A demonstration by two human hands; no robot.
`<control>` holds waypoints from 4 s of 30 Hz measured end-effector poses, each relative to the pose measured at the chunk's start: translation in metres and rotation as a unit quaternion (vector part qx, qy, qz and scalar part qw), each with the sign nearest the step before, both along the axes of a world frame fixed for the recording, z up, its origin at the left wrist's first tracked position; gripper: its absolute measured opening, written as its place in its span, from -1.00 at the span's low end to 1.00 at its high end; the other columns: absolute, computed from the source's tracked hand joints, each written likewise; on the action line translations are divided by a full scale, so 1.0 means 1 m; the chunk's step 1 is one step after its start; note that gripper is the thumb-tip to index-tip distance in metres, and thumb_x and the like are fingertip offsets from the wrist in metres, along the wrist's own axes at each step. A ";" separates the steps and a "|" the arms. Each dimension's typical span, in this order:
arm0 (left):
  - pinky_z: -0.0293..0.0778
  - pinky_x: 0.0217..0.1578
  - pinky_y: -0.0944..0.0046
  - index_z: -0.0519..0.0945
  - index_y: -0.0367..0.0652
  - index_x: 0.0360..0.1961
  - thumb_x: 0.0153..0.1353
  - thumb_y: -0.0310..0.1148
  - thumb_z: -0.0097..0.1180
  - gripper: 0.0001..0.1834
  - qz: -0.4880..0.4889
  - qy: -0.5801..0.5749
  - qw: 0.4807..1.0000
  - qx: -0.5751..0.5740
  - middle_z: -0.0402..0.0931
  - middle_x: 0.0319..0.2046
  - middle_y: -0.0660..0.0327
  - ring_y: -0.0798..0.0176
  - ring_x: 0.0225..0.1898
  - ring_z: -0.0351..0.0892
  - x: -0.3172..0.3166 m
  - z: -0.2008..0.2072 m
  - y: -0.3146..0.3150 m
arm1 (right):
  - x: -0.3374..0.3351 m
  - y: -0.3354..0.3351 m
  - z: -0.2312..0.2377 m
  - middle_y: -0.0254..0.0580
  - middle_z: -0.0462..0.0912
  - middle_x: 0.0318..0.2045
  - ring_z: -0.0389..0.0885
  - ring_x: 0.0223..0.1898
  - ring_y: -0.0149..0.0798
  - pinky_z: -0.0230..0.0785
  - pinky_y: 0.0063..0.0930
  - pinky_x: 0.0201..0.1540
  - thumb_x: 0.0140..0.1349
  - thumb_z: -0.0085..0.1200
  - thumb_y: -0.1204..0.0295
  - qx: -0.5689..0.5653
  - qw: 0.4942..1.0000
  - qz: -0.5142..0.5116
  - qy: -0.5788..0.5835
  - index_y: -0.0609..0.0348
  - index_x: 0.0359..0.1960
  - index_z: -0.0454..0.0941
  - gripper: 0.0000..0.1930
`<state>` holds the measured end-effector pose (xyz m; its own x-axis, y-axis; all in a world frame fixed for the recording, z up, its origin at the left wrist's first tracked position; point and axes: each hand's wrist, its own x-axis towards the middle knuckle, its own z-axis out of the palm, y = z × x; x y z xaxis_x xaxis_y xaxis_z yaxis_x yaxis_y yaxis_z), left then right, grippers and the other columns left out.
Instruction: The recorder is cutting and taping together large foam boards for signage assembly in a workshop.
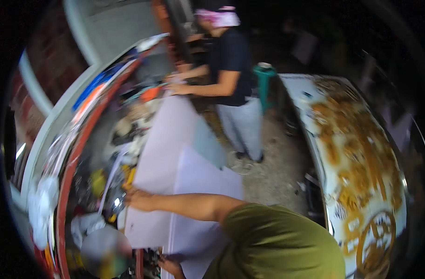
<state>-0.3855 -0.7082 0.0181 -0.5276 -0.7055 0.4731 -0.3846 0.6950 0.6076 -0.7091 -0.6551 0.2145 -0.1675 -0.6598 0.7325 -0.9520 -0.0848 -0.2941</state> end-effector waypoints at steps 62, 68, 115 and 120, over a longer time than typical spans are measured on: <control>0.49 -0.52 0.30 0.36 -0.24 0.20 0.42 -0.31 -0.07 -0.61 -0.341 -0.483 0.624 0.511 0.62 -0.16 0.04 0.18 -0.40 0.67 -0.247 -0.178 0.096 | 0.176 0.615 -0.336 0.04 0.68 -0.21 0.61 -0.15 0.05 0.44 -0.11 -0.10 0.10 0.01 0.21 0.277 0.537 -0.478 -0.638 0.19 -0.31 0.67 -0.68; 0.58 -0.35 0.28 0.55 -0.37 -0.01 0.35 -0.21 0.11 -0.60 -0.494 -0.523 0.651 0.240 0.66 -0.27 0.05 0.31 -0.32 0.64 -0.322 -0.214 0.106 | 0.128 0.631 -0.322 -0.04 0.71 -0.24 0.64 -0.18 -0.01 0.45 -0.17 -0.12 0.06 0.08 0.24 0.238 0.535 -0.493 -0.643 0.15 -0.33 0.68 -0.72; 0.50 -0.30 0.35 0.43 -0.10 0.14 0.40 -0.22 0.02 -0.64 -0.725 -0.672 0.150 0.015 0.57 -0.12 0.16 0.28 -0.25 0.59 -0.781 -0.090 0.712 | 0.049 0.453 -0.327 -0.06 0.70 -0.45 0.67 -0.47 -0.26 0.52 -0.31 -0.37 0.15 0.05 0.27 -0.426 -0.057 -0.661 -0.615 0.28 -0.43 0.65 -0.71; 0.52 -0.23 0.34 0.47 -0.18 0.11 0.37 -0.25 0.09 -0.64 -0.738 -0.664 0.123 -0.013 0.58 -0.15 0.18 0.33 -0.23 0.56 -0.756 -0.090 0.679 | 0.062 0.481 -0.335 -0.03 0.72 -0.36 0.69 -0.42 -0.15 0.58 -0.23 -0.31 0.19 0.08 0.35 -0.520 -0.015 -0.631 -0.575 0.28 -0.22 0.64 -0.75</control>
